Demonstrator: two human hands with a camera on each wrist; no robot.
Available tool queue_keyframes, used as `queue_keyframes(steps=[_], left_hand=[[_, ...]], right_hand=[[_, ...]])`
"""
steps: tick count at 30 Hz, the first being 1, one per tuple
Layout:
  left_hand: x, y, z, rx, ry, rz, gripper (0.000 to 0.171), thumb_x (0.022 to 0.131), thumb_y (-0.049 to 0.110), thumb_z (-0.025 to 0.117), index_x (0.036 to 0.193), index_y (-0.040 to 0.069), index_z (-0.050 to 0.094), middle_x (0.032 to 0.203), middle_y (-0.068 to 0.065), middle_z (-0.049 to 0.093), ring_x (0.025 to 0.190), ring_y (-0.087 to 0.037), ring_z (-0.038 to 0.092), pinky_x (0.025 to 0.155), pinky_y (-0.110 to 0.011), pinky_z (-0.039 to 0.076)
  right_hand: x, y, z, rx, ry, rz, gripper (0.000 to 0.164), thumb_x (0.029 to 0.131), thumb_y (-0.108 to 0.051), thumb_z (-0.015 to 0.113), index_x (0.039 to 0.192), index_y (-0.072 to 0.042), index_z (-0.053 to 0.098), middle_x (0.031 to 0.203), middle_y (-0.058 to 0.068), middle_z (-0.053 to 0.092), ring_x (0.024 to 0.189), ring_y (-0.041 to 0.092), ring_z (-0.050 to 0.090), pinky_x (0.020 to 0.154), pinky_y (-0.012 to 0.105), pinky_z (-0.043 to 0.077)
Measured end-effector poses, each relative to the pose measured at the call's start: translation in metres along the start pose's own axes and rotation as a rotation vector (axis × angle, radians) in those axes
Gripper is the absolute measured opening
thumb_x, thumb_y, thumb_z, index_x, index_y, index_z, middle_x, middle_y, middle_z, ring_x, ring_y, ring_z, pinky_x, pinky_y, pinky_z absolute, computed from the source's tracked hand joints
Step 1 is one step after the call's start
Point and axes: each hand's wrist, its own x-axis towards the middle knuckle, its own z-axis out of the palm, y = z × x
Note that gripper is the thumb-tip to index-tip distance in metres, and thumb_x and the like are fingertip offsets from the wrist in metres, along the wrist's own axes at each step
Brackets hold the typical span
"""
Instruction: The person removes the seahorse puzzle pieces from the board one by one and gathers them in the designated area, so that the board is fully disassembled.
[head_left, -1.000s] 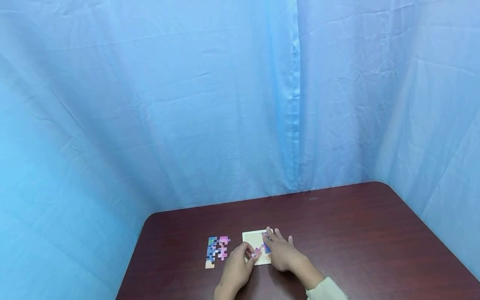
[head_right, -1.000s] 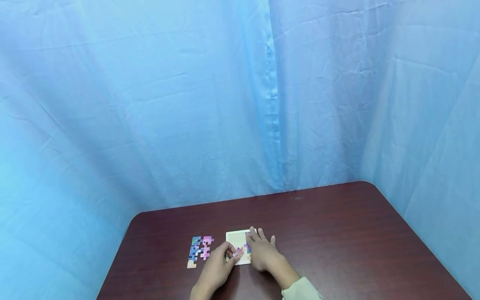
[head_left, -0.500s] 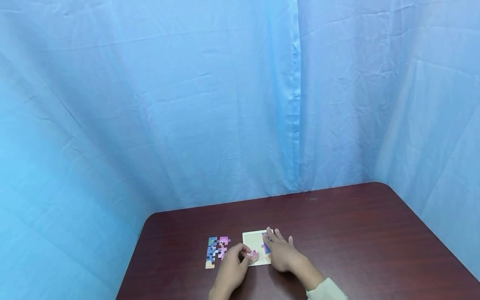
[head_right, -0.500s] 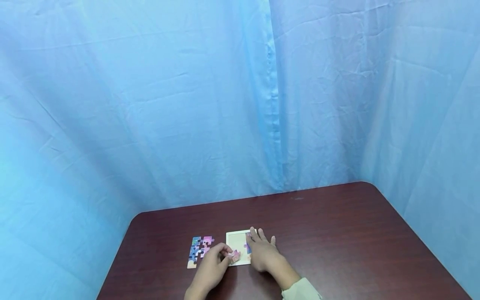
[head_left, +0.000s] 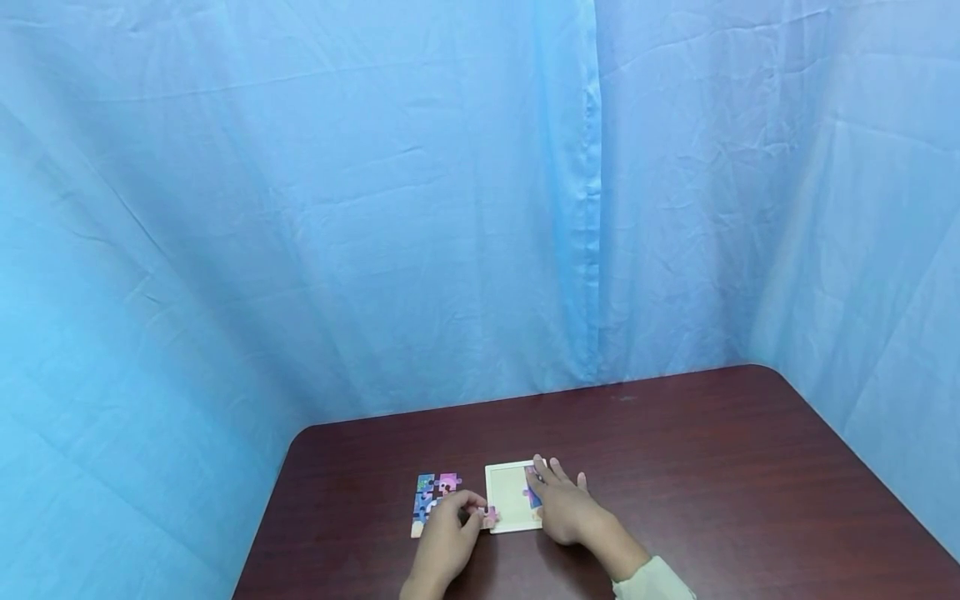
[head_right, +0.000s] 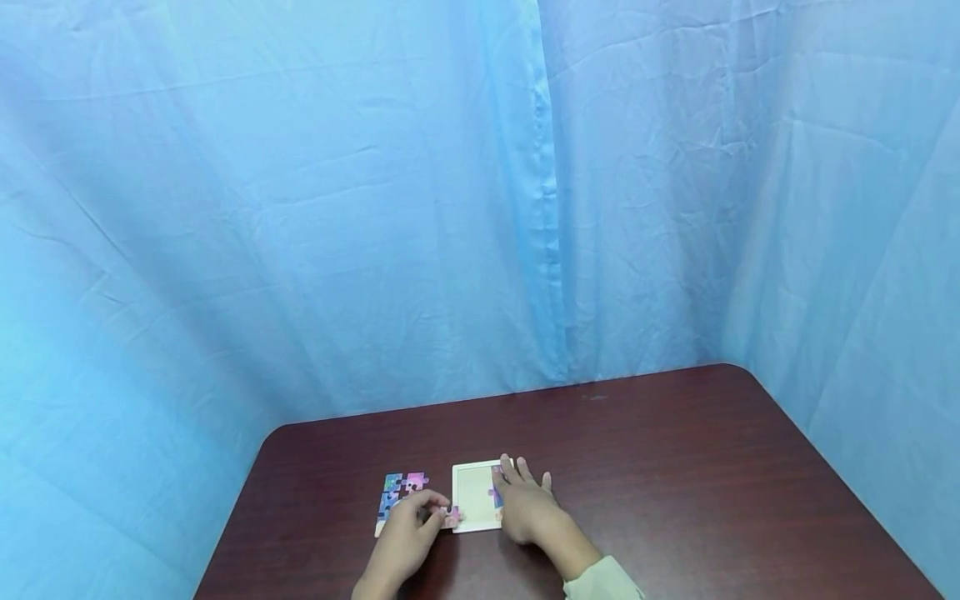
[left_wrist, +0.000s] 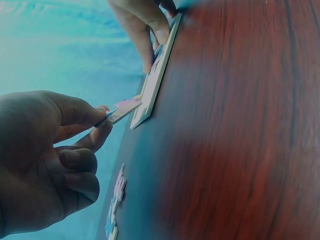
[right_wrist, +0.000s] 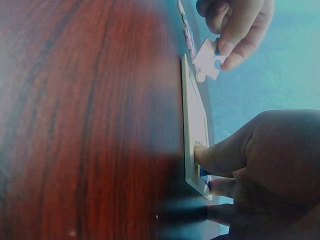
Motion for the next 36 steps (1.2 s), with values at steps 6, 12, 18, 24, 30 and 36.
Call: queue_keyframes(steps=[6, 12, 18, 24, 30, 36], left_hand=[[-0.002, -0.005, -0.005, 0.020, 0.017, -0.028, 0.011, 0.090, 0.006, 0.072, 0.094, 0.015, 0.076, 0.085, 0.009, 0.063, 0.087, -0.006, 0.059, 0.080, -0.028, 0.049], [-0.004, -0.009, -0.008, 0.018, 0.023, -0.042, 0.010, 0.091, 0.007, 0.072, 0.094, 0.015, 0.076, 0.088, 0.007, 0.063, 0.089, -0.008, 0.060, 0.082, -0.028, 0.049], [-0.005, -0.013, -0.013, 0.021, 0.047, -0.029, 0.009, 0.092, 0.006, 0.071, 0.094, 0.013, 0.076, 0.087, 0.007, 0.063, 0.089, -0.009, 0.059, 0.079, -0.026, 0.048], [-0.007, -0.019, -0.018, 0.075, 0.096, -0.028, 0.010, 0.090, 0.005, 0.073, 0.093, 0.014, 0.077, 0.093, 0.004, 0.071, 0.096, -0.013, 0.066, 0.082, -0.031, 0.053], [-0.006, -0.023, -0.026, 0.062, 0.082, -0.082, 0.010, 0.090, 0.008, 0.075, 0.099, 0.012, 0.077, 0.084, 0.006, 0.066, 0.082, -0.007, 0.059, 0.075, -0.026, 0.048], [-0.006, -0.025, -0.031, 0.101, 0.082, -0.132, 0.014, 0.087, 0.008, 0.075, 0.100, 0.013, 0.075, 0.082, 0.008, 0.063, 0.078, -0.008, 0.057, 0.069, -0.025, 0.044]], right_hand=[[0.000, 0.001, 0.000, 0.002, 0.003, -0.004, 0.061, 0.101, -0.011, 0.062, 0.158, -0.003, 0.045, 0.173, 0.019, 0.029, 0.163, 0.043, 0.023, 0.121, 0.080, 0.016], [0.001, 0.002, 0.001, 0.003, 0.004, -0.008, 0.061, 0.101, -0.012, 0.063, 0.158, -0.003, 0.045, 0.173, 0.019, 0.030, 0.163, 0.044, 0.023, 0.120, 0.081, 0.017], [0.002, 0.003, 0.000, -0.004, -0.006, -0.004, 0.061, 0.101, -0.012, 0.062, 0.159, -0.003, 0.045, 0.174, 0.019, 0.028, 0.163, 0.043, 0.022, 0.121, 0.081, 0.016], [0.003, 0.003, 0.002, -0.006, -0.014, -0.007, 0.062, 0.101, -0.013, 0.063, 0.159, -0.004, 0.045, 0.174, 0.018, 0.028, 0.163, 0.043, 0.021, 0.121, 0.080, 0.017], [0.004, 0.004, 0.003, -0.016, -0.014, -0.002, 0.062, 0.101, -0.013, 0.062, 0.159, -0.004, 0.044, 0.174, 0.017, 0.028, 0.163, 0.042, 0.021, 0.121, 0.080, 0.017], [0.004, 0.004, 0.002, -0.011, -0.011, -0.002, 0.063, 0.100, -0.014, 0.064, 0.159, -0.004, 0.044, 0.174, 0.017, 0.028, 0.164, 0.042, 0.021, 0.121, 0.080, 0.017]])
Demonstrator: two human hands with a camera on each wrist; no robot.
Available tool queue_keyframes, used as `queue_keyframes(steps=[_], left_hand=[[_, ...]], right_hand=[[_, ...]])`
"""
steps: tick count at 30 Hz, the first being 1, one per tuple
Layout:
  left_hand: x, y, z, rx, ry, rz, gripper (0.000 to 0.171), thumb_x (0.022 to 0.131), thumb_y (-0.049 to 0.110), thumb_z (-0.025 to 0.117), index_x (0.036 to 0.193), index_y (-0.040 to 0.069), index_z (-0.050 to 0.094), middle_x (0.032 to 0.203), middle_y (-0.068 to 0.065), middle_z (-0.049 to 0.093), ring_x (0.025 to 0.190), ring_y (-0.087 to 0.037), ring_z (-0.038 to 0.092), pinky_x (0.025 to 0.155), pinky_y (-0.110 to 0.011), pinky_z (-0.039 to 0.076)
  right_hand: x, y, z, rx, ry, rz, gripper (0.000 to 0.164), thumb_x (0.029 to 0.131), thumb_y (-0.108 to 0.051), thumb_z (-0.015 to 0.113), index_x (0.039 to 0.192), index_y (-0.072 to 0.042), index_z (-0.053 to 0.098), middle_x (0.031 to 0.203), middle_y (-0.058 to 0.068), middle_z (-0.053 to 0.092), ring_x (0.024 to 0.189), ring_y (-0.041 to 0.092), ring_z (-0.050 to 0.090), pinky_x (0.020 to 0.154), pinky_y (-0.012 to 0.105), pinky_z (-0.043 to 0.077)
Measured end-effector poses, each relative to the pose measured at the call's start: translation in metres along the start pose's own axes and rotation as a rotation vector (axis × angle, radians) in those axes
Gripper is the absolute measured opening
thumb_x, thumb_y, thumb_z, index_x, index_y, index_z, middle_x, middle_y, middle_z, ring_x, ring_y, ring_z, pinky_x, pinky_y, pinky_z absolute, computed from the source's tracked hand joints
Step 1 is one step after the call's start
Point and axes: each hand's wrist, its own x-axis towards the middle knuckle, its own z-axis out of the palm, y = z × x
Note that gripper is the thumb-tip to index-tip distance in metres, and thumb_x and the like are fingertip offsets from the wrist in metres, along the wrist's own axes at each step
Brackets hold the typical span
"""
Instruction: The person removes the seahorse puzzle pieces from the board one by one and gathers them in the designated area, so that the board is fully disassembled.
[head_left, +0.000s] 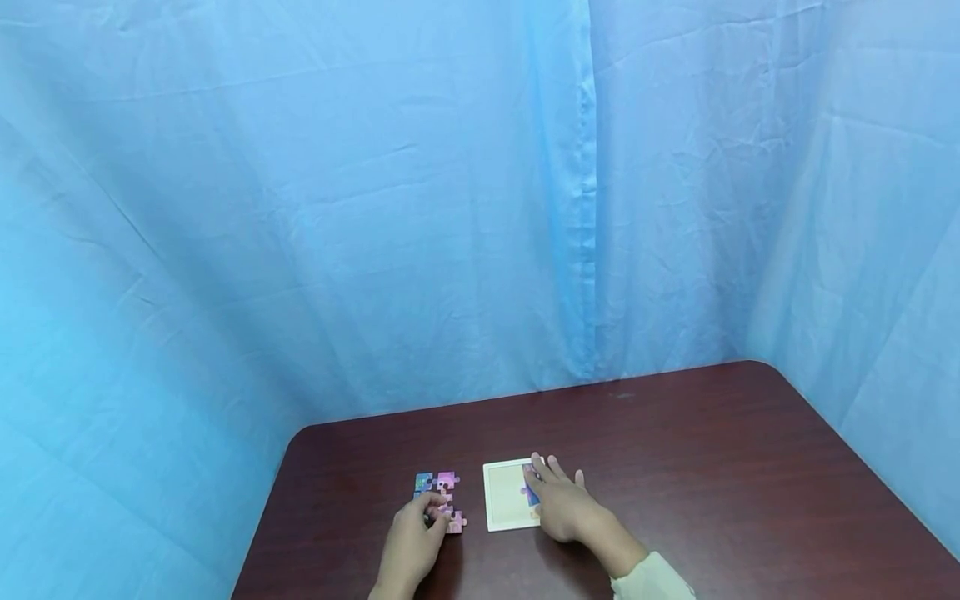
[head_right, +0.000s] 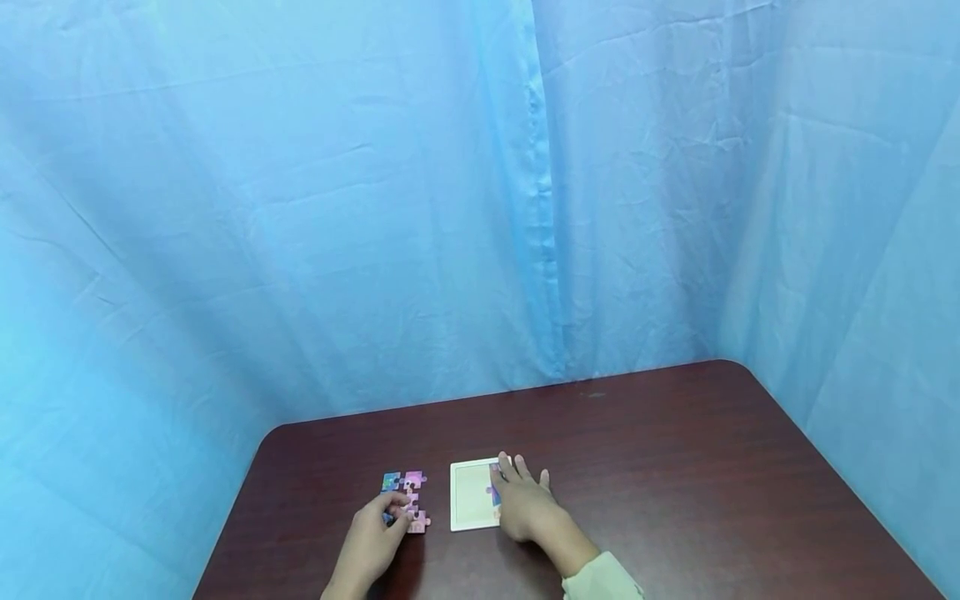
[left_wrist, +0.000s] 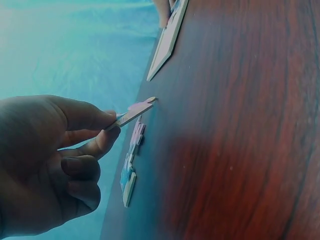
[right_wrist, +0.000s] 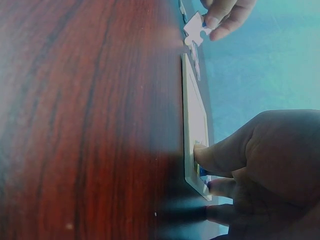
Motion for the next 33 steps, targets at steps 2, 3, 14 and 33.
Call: queue_keyframes(steps=[2, 3, 14, 33], left_hand=[[-0.001, -0.001, -0.001, 0.025, 0.003, -0.010, 0.011, 0.087, 0.010, 0.075, 0.097, 0.015, 0.074, 0.082, 0.009, 0.064, 0.076, -0.007, 0.056, 0.067, -0.025, 0.043], [-0.001, -0.001, -0.001, 0.037, 0.005, -0.015, 0.009, 0.088, 0.010, 0.076, 0.094, 0.016, 0.074, 0.081, 0.009, 0.064, 0.074, -0.006, 0.055, 0.066, -0.025, 0.043], [-0.001, -0.006, -0.005, 0.117, 0.057, -0.025, 0.011, 0.087, 0.012, 0.078, 0.087, 0.021, 0.071, 0.082, 0.008, 0.063, 0.071, -0.004, 0.050, 0.063, -0.027, 0.042], [0.002, -0.011, -0.005, 0.170, 0.071, -0.012, 0.005, 0.087, 0.013, 0.079, 0.087, 0.017, 0.076, 0.098, 0.000, 0.069, 0.089, -0.018, 0.068, 0.072, -0.040, 0.053]], right_hand=[[0.000, 0.000, 0.000, 0.002, -0.002, 0.003, 0.063, 0.100, -0.014, 0.064, 0.159, -0.004, 0.044, 0.174, 0.017, 0.028, 0.164, 0.042, 0.021, 0.121, 0.080, 0.017], [0.000, -0.001, -0.001, 0.004, -0.004, 0.004, 0.063, 0.101, -0.014, 0.064, 0.159, -0.004, 0.044, 0.175, 0.017, 0.027, 0.164, 0.042, 0.020, 0.121, 0.080, 0.016], [0.001, -0.003, -0.004, 0.016, -0.026, 0.012, 0.062, 0.103, -0.014, 0.062, 0.161, -0.004, 0.041, 0.176, 0.016, 0.024, 0.164, 0.042, 0.018, 0.123, 0.078, 0.015], [0.000, -0.002, -0.005, 0.005, -0.019, 0.008, 0.063, 0.102, -0.014, 0.063, 0.160, -0.003, 0.042, 0.175, 0.017, 0.026, 0.164, 0.042, 0.019, 0.122, 0.079, 0.017]])
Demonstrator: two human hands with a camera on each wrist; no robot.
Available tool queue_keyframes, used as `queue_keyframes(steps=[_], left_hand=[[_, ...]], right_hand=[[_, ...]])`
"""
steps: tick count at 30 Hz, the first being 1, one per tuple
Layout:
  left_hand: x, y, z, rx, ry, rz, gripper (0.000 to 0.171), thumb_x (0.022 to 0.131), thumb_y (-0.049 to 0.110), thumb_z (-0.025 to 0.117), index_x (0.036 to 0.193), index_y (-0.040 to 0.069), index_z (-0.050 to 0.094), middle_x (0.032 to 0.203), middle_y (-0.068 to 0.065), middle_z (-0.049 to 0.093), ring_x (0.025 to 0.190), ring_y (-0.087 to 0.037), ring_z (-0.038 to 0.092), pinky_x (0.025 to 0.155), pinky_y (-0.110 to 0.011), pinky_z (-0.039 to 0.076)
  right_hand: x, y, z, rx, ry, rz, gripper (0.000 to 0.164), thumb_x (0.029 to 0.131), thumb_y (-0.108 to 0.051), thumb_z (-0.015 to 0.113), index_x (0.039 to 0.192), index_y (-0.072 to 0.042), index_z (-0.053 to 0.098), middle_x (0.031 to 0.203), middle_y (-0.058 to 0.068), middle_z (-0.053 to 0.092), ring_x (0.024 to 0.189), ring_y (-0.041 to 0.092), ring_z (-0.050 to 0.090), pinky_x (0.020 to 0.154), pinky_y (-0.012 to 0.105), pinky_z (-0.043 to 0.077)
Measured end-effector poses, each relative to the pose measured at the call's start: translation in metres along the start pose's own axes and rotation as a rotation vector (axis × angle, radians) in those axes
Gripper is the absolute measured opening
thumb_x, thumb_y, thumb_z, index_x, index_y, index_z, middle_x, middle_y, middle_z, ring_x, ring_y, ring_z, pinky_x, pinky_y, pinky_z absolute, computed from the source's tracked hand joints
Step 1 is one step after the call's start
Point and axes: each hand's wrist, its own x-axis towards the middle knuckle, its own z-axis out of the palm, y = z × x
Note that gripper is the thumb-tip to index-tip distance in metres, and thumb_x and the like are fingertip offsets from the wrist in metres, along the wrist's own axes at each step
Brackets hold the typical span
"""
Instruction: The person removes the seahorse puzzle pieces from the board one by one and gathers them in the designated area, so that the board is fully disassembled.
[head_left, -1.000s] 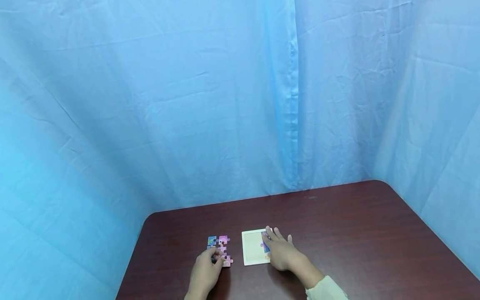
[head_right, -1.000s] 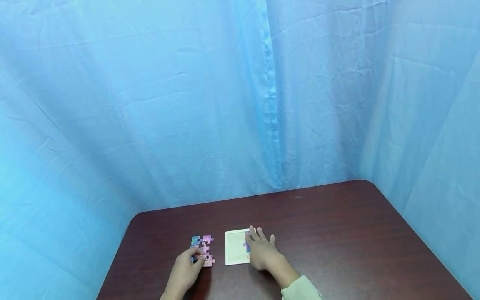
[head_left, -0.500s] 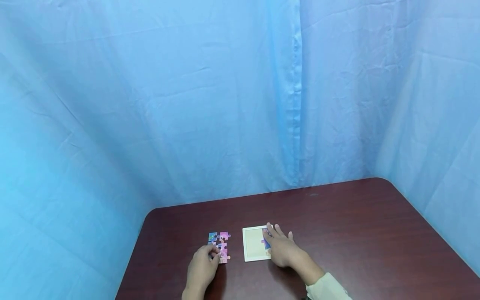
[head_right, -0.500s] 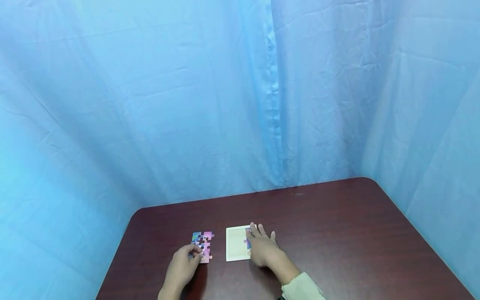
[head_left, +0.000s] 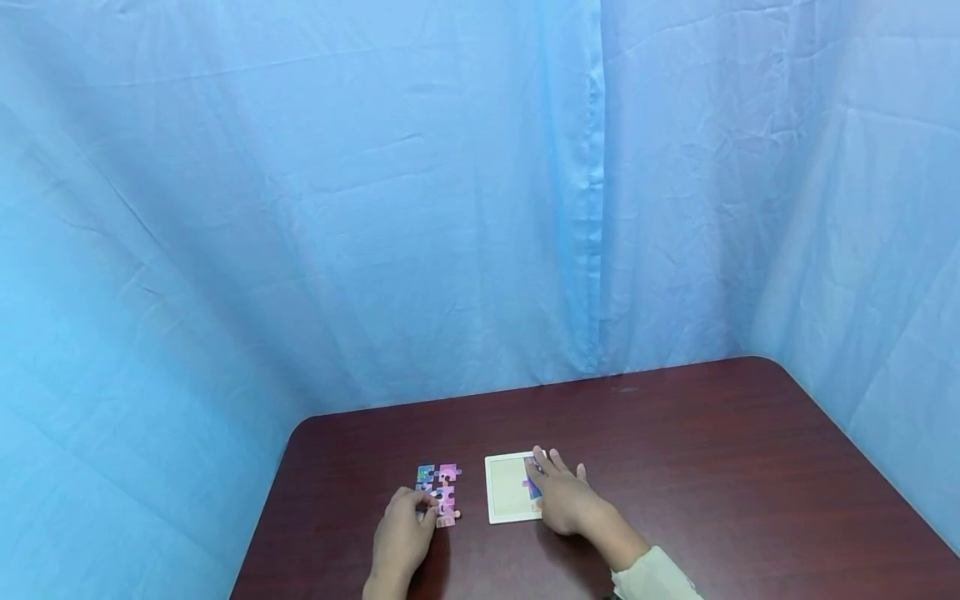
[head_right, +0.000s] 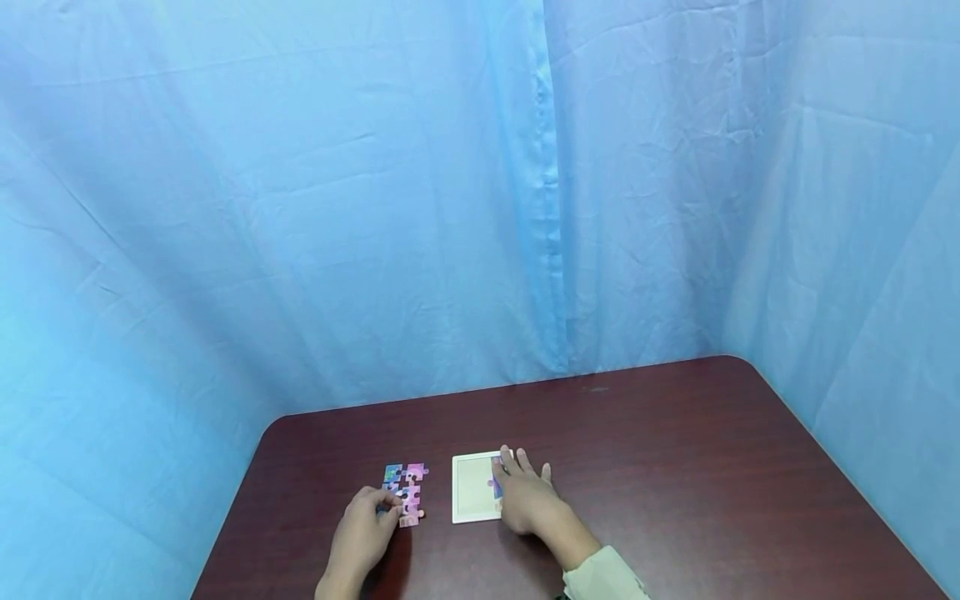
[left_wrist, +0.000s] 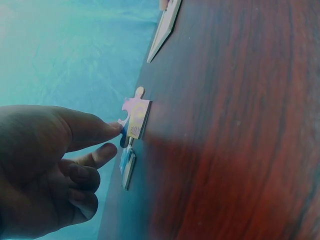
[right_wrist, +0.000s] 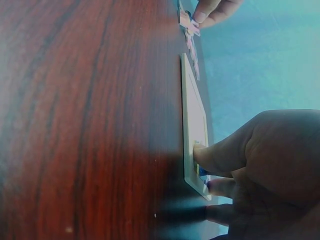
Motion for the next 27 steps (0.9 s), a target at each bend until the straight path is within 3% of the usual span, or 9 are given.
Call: queue_keyframes(steps=[11, 20, 27], left_hand=[[0.000, 0.004, 0.003, 0.001, -0.001, -0.020, 0.005, 0.088, 0.014, 0.079, 0.091, 0.018, 0.077, 0.100, 0.001, 0.069, 0.093, -0.021, 0.070, 0.075, -0.044, 0.056], [-0.009, 0.028, 0.014, -0.080, -0.030, 0.077, 0.007, 0.089, 0.014, 0.080, 0.095, 0.017, 0.077, 0.102, 0.002, 0.069, 0.101, -0.020, 0.071, 0.082, -0.041, 0.057], [-0.012, 0.055, 0.024, -0.125, -0.118, 0.176, 0.004, 0.091, 0.014, 0.078, 0.094, 0.015, 0.077, 0.094, 0.006, 0.065, 0.085, -0.007, 0.063, 0.075, -0.030, 0.053]], right_hand=[[0.000, 0.001, 0.001, -0.004, 0.008, -0.004, 0.063, 0.102, -0.013, 0.063, 0.160, -0.004, 0.043, 0.175, 0.017, 0.027, 0.163, 0.042, 0.021, 0.122, 0.079, 0.018], [0.002, 0.003, -0.002, 0.010, 0.000, -0.002, 0.062, 0.100, -0.015, 0.068, 0.158, -0.007, 0.048, 0.174, 0.016, 0.030, 0.163, 0.042, 0.024, 0.122, 0.077, 0.021], [0.002, 0.004, -0.001, -0.004, 0.023, -0.016, 0.060, 0.099, -0.016, 0.069, 0.155, -0.006, 0.051, 0.172, 0.017, 0.033, 0.161, 0.042, 0.028, 0.121, 0.077, 0.025]])
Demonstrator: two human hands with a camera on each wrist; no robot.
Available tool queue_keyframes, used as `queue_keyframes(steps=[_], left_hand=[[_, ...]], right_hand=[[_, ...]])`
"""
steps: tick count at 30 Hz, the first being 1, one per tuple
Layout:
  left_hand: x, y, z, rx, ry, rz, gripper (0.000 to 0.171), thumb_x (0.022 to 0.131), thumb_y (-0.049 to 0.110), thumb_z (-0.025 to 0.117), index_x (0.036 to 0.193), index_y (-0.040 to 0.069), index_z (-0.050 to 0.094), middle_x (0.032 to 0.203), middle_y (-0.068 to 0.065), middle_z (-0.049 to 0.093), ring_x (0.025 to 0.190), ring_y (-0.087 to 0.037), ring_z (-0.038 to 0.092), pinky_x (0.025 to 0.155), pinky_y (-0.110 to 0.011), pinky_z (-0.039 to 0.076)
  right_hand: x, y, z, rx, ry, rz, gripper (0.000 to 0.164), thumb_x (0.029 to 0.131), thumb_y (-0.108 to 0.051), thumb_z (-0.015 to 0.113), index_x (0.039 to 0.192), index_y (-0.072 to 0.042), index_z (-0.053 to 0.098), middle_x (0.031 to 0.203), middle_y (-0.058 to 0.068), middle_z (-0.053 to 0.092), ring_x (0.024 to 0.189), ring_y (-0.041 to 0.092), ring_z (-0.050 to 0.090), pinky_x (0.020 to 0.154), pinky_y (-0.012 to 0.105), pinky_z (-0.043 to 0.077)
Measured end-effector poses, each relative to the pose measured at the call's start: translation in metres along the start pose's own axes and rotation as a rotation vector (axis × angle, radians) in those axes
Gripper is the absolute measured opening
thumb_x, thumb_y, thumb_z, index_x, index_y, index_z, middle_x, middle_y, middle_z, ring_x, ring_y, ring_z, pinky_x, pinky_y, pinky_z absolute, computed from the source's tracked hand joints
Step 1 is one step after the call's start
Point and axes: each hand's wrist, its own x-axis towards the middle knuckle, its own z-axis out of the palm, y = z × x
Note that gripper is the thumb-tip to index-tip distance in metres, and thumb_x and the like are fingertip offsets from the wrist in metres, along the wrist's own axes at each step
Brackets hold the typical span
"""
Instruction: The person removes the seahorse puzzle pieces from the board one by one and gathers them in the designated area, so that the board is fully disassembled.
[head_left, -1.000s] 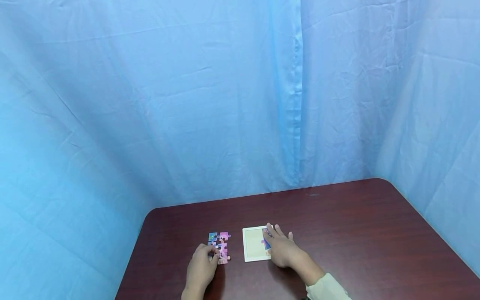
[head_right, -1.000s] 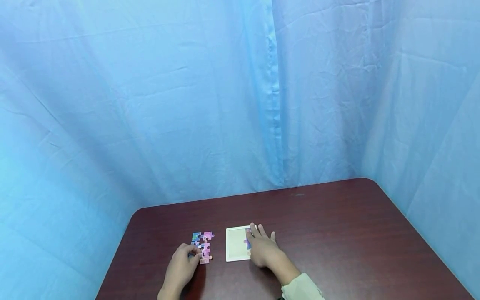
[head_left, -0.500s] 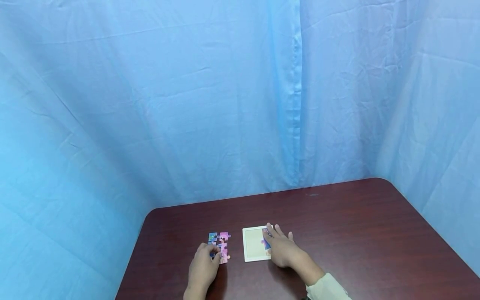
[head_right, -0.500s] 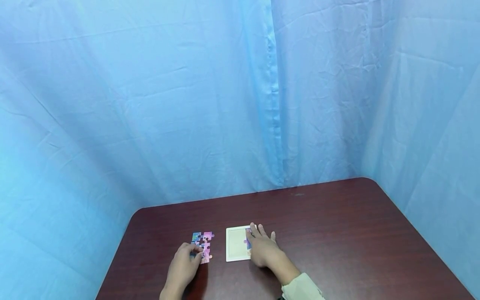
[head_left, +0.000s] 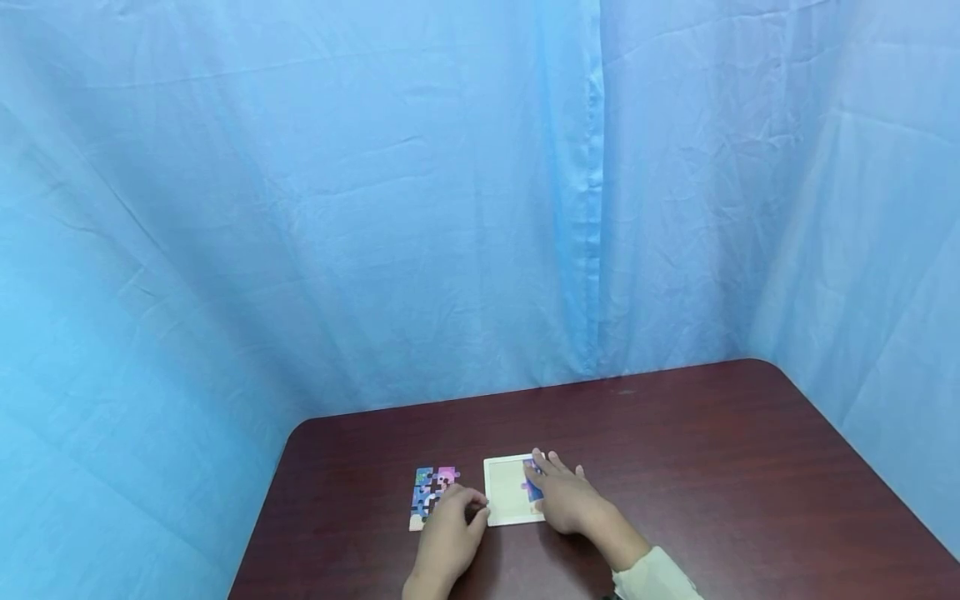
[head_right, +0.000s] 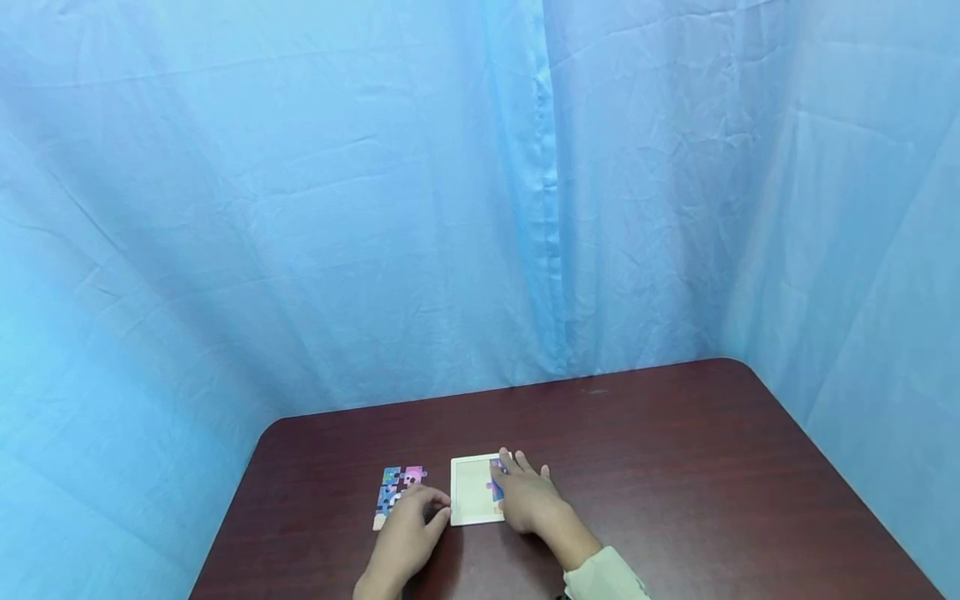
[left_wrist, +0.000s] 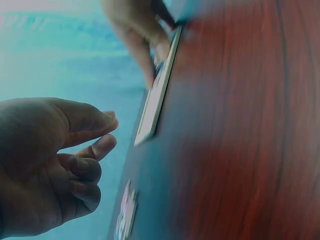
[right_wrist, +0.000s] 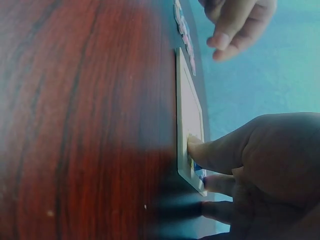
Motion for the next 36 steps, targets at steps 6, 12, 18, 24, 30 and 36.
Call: queue_keyframes(steps=[6, 12, 18, 24, 30, 36], left_hand=[[0.001, 0.018, 0.017, 0.056, -0.046, 0.090, 0.007, 0.089, 0.018, 0.080, 0.094, 0.016, 0.077, 0.093, 0.004, 0.067, 0.082, -0.009, 0.064, 0.073, -0.029, 0.053], [0.006, 0.036, 0.032, 0.155, -0.055, 0.162, 0.013, 0.084, 0.021, 0.082, 0.094, 0.014, 0.077, 0.092, 0.003, 0.068, 0.085, -0.015, 0.066, 0.074, -0.033, 0.055], [0.010, 0.042, 0.043, 0.194, -0.064, 0.140, 0.011, 0.083, 0.021, 0.083, 0.086, 0.016, 0.074, 0.088, 0.005, 0.064, 0.085, -0.017, 0.062, 0.072, -0.035, 0.053], [0.010, 0.040, 0.051, 0.200, 0.003, 0.121, 0.011, 0.082, 0.018, 0.084, 0.084, 0.017, 0.074, 0.087, 0.006, 0.062, 0.084, -0.016, 0.059, 0.073, -0.033, 0.052], [0.010, 0.037, 0.055, 0.190, 0.066, 0.121, 0.016, 0.078, 0.014, 0.089, 0.080, 0.017, 0.073, 0.084, 0.007, 0.063, 0.082, -0.015, 0.060, 0.068, -0.030, 0.051], [0.009, 0.037, 0.056, 0.179, 0.095, 0.088, 0.015, 0.076, 0.017, 0.090, 0.080, 0.018, 0.076, 0.083, 0.006, 0.065, 0.081, -0.015, 0.063, 0.066, -0.031, 0.052]], right_hand=[[0.000, 0.000, 0.000, -0.041, 0.002, -0.015, 0.062, 0.098, -0.019, 0.071, 0.155, -0.007, 0.052, 0.171, 0.018, 0.035, 0.160, 0.043, 0.031, 0.119, 0.076, 0.029], [-0.001, 0.002, -0.003, -0.055, 0.008, -0.028, 0.062, 0.097, -0.021, 0.072, 0.154, -0.007, 0.053, 0.170, 0.019, 0.036, 0.158, 0.043, 0.034, 0.117, 0.076, 0.033], [0.001, 0.003, -0.004, -0.028, 0.039, -0.037, 0.061, 0.096, -0.025, 0.076, 0.150, -0.006, 0.058, 0.168, 0.020, 0.040, 0.156, 0.044, 0.038, 0.114, 0.076, 0.036], [0.004, 0.003, -0.006, -0.059, 0.098, -0.039, 0.055, 0.090, -0.024, 0.083, 0.140, -0.007, 0.069, 0.160, 0.022, 0.051, 0.147, 0.043, 0.051, 0.108, 0.067, 0.049], [0.006, 0.001, -0.005, -0.124, 0.160, -0.033, 0.050, 0.092, -0.021, 0.079, 0.138, -0.004, 0.069, 0.150, 0.019, 0.062, 0.136, 0.038, 0.063, 0.096, 0.060, 0.058], [0.010, -0.001, -0.004, -0.206, 0.261, -0.039, 0.055, 0.089, -0.024, 0.081, 0.136, 0.002, 0.068, 0.129, 0.020, 0.075, 0.120, 0.035, 0.074, 0.083, 0.055, 0.062]])
